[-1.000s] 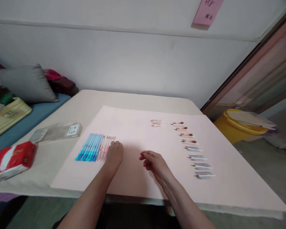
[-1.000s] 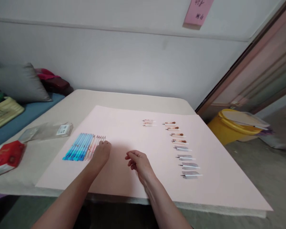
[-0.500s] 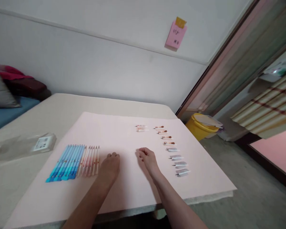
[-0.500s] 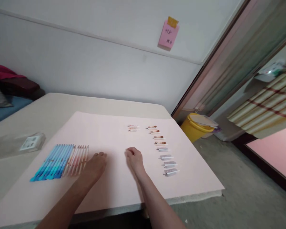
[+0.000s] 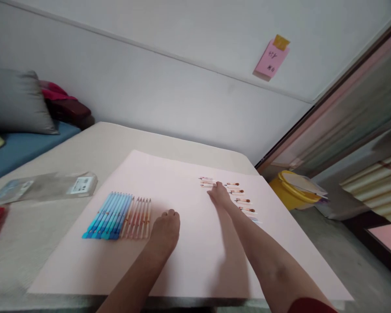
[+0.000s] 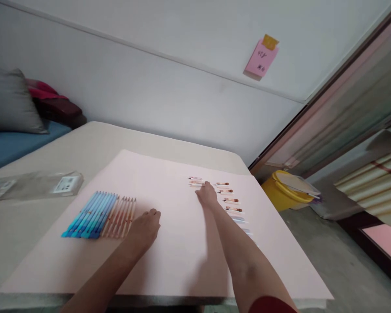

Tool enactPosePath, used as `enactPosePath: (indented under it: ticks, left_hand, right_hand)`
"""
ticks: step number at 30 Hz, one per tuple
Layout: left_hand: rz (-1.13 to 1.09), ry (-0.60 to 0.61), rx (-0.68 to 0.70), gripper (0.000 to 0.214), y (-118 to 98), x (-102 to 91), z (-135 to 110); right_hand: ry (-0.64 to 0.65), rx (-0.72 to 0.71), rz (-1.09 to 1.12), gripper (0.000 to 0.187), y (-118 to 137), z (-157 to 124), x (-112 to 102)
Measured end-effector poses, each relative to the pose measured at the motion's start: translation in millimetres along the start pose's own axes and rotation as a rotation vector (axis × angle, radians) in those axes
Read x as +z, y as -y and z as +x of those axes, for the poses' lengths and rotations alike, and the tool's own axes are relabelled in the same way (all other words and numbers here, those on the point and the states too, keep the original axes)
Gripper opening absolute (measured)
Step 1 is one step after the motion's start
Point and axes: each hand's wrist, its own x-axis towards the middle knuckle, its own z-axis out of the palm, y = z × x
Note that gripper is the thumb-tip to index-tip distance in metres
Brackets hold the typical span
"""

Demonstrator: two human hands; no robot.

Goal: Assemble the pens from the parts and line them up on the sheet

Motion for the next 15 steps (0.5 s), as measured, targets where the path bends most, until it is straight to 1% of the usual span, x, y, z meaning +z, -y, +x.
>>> enactPosePath:
  ticks: [2, 4, 8, 9, 12, 15]
  left_hand:
    - [0.003, 0.01, -0.013, 0.024, 0.6, 0.0, 2.0]
    - [0.01, 0.02, -0.013, 0.025, 0.4, -0.1, 3.6]
    - [0.016, 0.021, -0.006, 0.026, -1.6, 0.5, 4.7]
    - [0.015, 0.022, -0.007, 0.026, -2.1, 0.8, 4.5]
    - [0.014, 0.017, -0.011, 0.024, -2.9, 1.4, 3.4]
    - [-0.012, 0.011, -0.006, 0.023, -2.9, -0.1, 0.8]
  right_hand:
    - [0.022, -0.008, -0.052, 0.049, -2.0, -2.9, 1.8]
    - [0.036, -0.058, -0.087, 0.046, -0.9, -8.8, 3.8]
    - [0.072, -0.151, -0.156, 0.023, 12.0, -20.0, 7.0]
    - [0.08, -0.163, -0.171, 0.021, 16.7, -22.8, 7.6]
    - [0.106, -0.192, -0.211, 0.023, 30.5, -35.5, 9.1]
    - [0.141, -0.223, -0.24, 0.024, 41.2, -58.9, 10.3]
